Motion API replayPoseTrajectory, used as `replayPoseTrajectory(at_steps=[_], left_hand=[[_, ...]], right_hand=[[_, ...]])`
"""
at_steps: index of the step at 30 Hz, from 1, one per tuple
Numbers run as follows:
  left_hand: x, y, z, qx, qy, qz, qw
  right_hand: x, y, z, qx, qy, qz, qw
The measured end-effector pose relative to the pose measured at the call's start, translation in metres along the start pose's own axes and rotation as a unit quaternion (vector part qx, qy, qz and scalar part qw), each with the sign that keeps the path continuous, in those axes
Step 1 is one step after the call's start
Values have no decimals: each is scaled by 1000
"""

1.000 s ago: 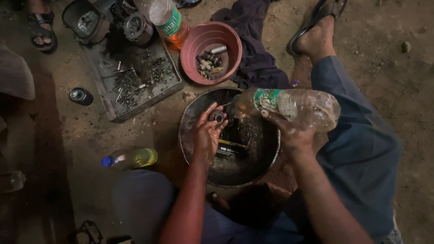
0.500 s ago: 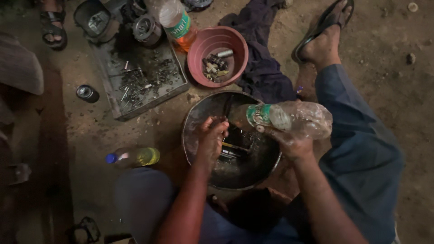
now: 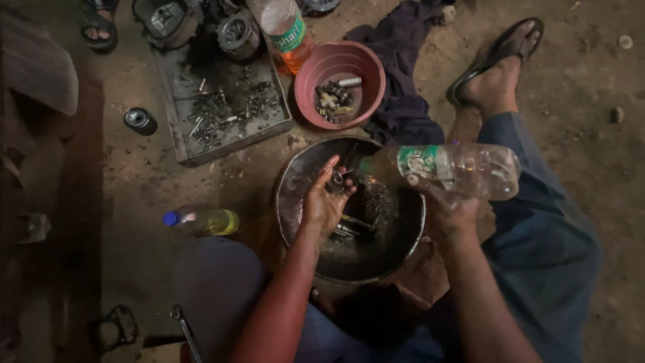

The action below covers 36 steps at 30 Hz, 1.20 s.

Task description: The person sits on the floor and cleans various small mechanical parts by hand in a metal bowl filled with liquid. They repeatedly pick up parts, rub them, and pour a clear liquid from a plastic bottle onto them to rinse them.

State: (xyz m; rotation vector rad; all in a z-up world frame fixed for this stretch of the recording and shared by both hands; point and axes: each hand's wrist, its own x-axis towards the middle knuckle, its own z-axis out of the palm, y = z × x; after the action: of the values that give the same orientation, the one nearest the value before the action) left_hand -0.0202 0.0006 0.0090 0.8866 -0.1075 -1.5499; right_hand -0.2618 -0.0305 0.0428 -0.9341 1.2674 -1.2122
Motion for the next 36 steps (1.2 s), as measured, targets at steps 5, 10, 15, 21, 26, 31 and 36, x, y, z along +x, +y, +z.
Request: replayPoseTrajectory(at_steps=[5,10,15,21,26,31,36], left_hand=[[-1,-1,-5,-64,-54,2,996],[2,2,-8,23,-12,2,1000],[4,-2,-7,124,88,28,988],[-13,14,16,151,146,65,976],[-15,17,23,197,162,74,964],[-10,15,18,366,249,19,896],[0,-3,-12,289,189,82,935]], right_hand=[[-2,-10,0,-378,-54,-409,829],[-8,-16,3,-104,-67,-183,975],[-1,-15,-1,217,-28,35,975],[-2,-21,15,207,-62,-29,976],[-5,-40,26,241,-39,-9,970],[1,-48,22,287,-7,135,948],[2,-51,17,295,-50,148,943]])
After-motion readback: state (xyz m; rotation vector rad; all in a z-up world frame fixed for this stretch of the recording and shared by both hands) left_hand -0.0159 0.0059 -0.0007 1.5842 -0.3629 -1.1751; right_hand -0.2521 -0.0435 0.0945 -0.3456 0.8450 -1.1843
